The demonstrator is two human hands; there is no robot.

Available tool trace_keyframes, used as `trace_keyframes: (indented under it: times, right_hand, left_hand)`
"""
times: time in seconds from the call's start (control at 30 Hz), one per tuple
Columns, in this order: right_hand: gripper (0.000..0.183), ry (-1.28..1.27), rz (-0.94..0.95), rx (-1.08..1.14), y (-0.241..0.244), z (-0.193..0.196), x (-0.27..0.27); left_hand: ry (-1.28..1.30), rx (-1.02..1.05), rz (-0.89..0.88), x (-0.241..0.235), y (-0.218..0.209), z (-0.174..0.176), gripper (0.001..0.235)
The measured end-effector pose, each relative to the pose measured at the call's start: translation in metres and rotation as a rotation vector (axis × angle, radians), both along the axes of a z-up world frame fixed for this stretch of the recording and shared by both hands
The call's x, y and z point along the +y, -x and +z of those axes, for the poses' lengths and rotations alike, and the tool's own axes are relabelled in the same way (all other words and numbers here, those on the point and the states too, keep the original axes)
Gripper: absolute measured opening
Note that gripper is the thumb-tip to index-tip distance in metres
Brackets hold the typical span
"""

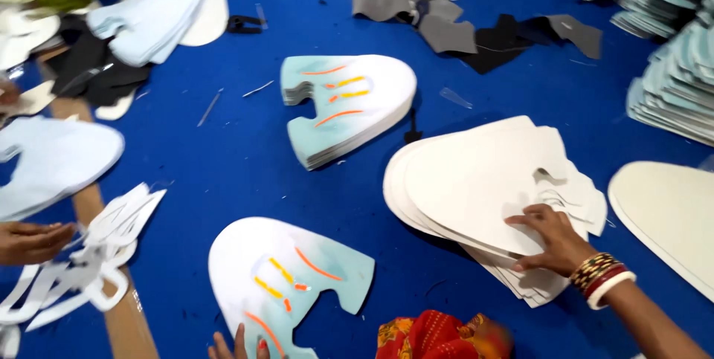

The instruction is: The person sits on the floor among piles of cut foam shoe upper pieces, sorting and stacking matching pieces into piles by hand. They occasionally peel small white foam strips off pieces and press stacks flat before adding them.

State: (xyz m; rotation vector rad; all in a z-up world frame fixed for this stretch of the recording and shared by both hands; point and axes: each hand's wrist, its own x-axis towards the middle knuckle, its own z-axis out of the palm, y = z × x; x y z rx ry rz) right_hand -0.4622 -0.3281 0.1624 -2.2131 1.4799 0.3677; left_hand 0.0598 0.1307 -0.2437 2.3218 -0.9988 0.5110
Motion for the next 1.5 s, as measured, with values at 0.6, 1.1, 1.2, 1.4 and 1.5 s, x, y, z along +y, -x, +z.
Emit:
trace_keyframes:
  times: [0.6,1.1,1.2,1.4,1.5]
  right_hand:
    - [0.044,-0.198,0.033,-0.636,-0.246,0.106,0.127]
    - [0.064,0.034,0.432,-0.473,-0.393,-0.09,0.06]
    - [0.085,-0.35,0.377,-0.808,-0.47,-0.049,0.01]
    - [0.096,-0.476,0.108,-1.012,-0.531,0.121,0.014]
    - [0.077,-0.07,0.387,-0.884,-0.516,0.077,0.039]
  left_hand:
    - [0.573,1.092,-0.057,-0.03,0.129,0.357,0.06]
    - [0.284,-0.024,-0.05,0.007,0.051,-0.056,0.08]
    - [-0.261,0.331,0.424,-0.037,0.079,0.029,0.13]
    - [-0.352,0.742,0.218,-0.085,0.073,0.059,0.137]
    - [-0.351,0.798,0.186,-0.08,0.078,0.072,0.136]
